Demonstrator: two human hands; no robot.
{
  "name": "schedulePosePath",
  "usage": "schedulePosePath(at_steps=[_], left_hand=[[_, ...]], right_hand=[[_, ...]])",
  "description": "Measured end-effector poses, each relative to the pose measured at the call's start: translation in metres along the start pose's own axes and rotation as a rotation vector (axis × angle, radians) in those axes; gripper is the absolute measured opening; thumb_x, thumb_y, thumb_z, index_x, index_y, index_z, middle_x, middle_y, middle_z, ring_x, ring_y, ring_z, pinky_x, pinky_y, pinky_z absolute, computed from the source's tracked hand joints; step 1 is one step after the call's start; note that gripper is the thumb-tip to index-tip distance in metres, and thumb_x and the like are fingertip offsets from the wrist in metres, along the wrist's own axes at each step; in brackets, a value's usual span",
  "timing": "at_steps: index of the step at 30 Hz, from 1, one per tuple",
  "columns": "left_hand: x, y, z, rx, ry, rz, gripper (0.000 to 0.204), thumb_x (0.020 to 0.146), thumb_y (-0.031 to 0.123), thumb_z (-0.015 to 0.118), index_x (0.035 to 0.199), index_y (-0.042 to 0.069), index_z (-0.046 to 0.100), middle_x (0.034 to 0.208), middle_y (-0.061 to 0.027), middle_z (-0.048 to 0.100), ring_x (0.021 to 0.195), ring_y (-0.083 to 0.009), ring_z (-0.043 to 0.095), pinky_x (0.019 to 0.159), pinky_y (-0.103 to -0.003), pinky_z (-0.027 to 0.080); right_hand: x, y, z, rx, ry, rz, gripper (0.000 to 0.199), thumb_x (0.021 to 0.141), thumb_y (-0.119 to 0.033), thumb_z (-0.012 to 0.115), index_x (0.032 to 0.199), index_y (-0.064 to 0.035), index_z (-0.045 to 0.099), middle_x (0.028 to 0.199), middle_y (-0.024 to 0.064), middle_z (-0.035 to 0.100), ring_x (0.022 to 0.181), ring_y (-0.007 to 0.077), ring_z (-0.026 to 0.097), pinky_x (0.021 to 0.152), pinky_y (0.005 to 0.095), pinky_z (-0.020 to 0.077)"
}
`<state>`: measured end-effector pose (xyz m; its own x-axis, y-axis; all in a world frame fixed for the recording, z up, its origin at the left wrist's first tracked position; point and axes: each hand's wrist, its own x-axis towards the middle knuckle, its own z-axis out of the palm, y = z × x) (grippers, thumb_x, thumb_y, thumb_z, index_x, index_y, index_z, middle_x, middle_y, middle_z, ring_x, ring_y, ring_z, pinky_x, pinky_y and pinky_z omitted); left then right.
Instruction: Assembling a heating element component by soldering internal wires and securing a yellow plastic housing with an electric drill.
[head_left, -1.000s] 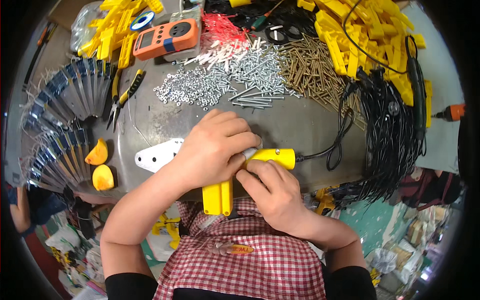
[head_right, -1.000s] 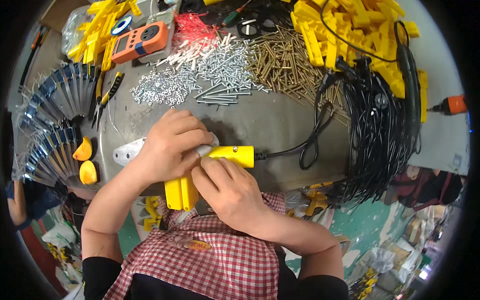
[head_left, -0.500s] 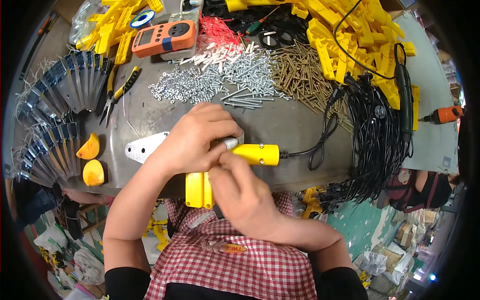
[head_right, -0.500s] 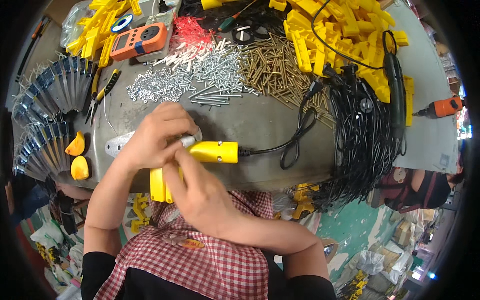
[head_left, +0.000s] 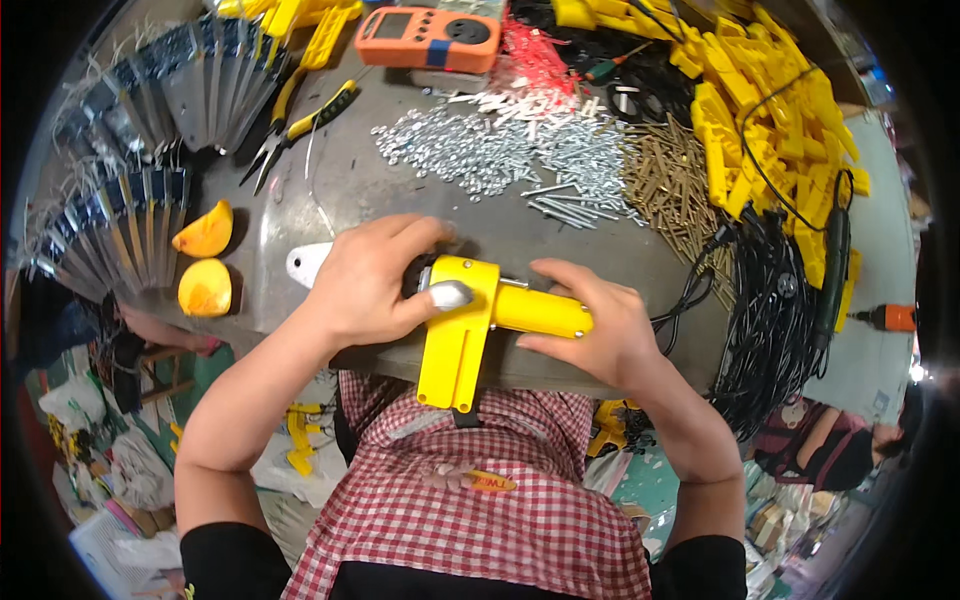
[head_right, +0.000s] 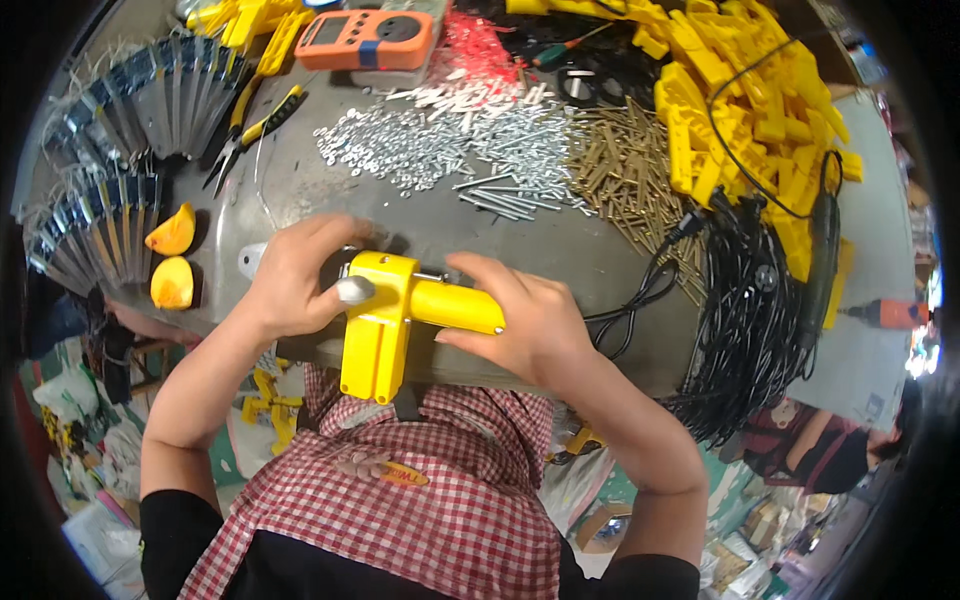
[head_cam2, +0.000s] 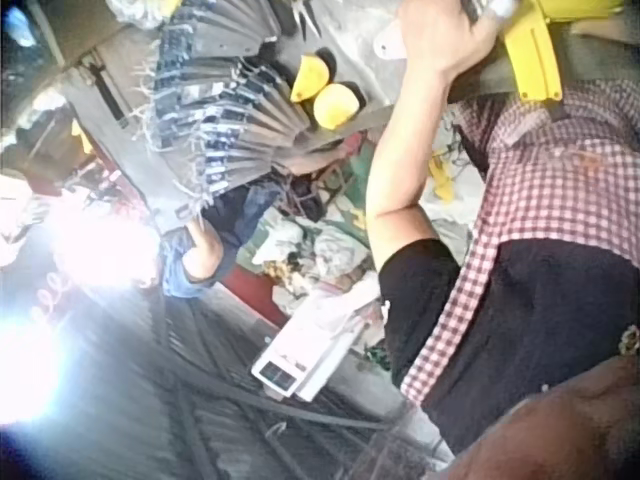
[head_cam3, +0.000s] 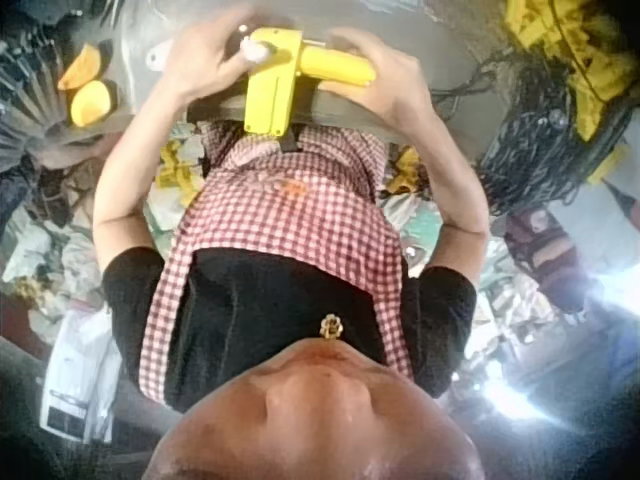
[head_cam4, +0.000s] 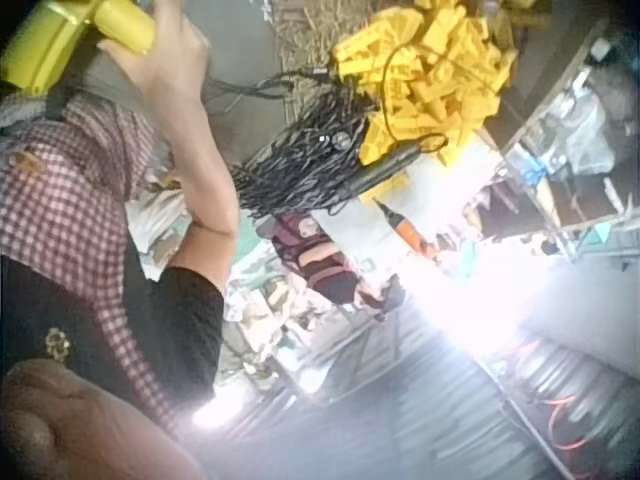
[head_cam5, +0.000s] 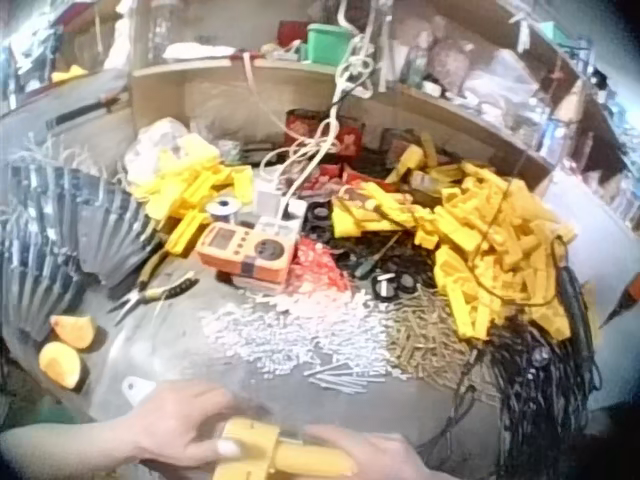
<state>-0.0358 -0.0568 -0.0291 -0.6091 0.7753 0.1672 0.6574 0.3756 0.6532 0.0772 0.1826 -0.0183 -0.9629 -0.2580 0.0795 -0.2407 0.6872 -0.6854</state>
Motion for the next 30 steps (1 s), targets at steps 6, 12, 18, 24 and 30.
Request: schedulePosePath(at_steps=[6, 12, 18, 24, 30], left_hand=[[0.005, 0.007, 0.001, 0.067, 0.099, -0.035, 0.041, 0.077, 0.043, 0.064, 0.097, 0.007, 0.057, 0.085, -0.0126, 0.061, 0.077, -0.0337, 0.060, 0.066, -0.041, 0.048], [0.027, 0.025, -0.002, 0.243, 0.046, 0.048, 0.054, 0.073, 0.039, 0.065, 0.110, 0.001, 0.054, 0.106, -0.0199, 0.054, 0.096, -0.0394, 0.051, 0.082, -0.046, 0.043], [0.058, 0.081, 0.033, 0.224, -0.260, 0.236, 0.074, 0.065, 0.028, 0.074, 0.127, 0.002, 0.043, 0.131, -0.0191, 0.044, 0.110, -0.0364, 0.050, 0.091, -0.044, 0.043], [0.050, 0.075, 0.032, 0.314, -0.348, 0.174, 0.061, 0.066, 0.022, 0.073, 0.121, 0.004, 0.052, 0.111, -0.0139, 0.056, 0.096, -0.0311, 0.056, 0.081, -0.041, 0.047], [0.056, 0.083, 0.041, 0.316, -0.298, 0.208, 0.048, 0.070, 0.022, 0.070, 0.114, 0.007, 0.058, 0.092, -0.0090, 0.060, 0.083, -0.0261, 0.059, 0.069, -0.036, 0.050]], right_hand=[[0.006, -0.005, 0.003, -0.283, -0.093, 0.022, 0.058, 0.075, -0.038, 0.070, 0.121, -0.0095, 0.050, 0.086, 0.0085, 0.062, 0.074, 0.0284, 0.064, 0.065, 0.0405, 0.0509], [0.018, 0.004, -0.013, -0.491, -0.293, 0.129, 0.046, 0.079, -0.036, 0.066, 0.115, -0.0100, 0.052, 0.084, 0.0087, 0.061, 0.078, 0.0274, 0.064, 0.066, 0.0399, 0.0512], [0.007, 0.009, -0.008, -0.315, -0.285, 0.041, 0.019, 0.071, -0.018, 0.062, 0.081, -0.0018, 0.064, 0.082, 0.0152, 0.066, 0.076, 0.0333, 0.065, 0.066, 0.0423, 0.0517], [-0.034, 0.020, -0.134, -0.179, 0.326, 0.551, 0.046, 0.070, -0.016, 0.074, 0.112, -0.0025, 0.057, 0.113, 0.0187, 0.054, 0.105, 0.0320, 0.054, 0.087, 0.0405, 0.0457], [-0.193, 0.144, -0.261, -0.928, 0.665, 0.841, 0.071, 0.076, -0.012, 0.066, 0.139, -0.0019, 0.034, 0.128, 0.0193, 0.051, 0.114, 0.0302, 0.052, 0.096, 0.0357, 0.0395]])
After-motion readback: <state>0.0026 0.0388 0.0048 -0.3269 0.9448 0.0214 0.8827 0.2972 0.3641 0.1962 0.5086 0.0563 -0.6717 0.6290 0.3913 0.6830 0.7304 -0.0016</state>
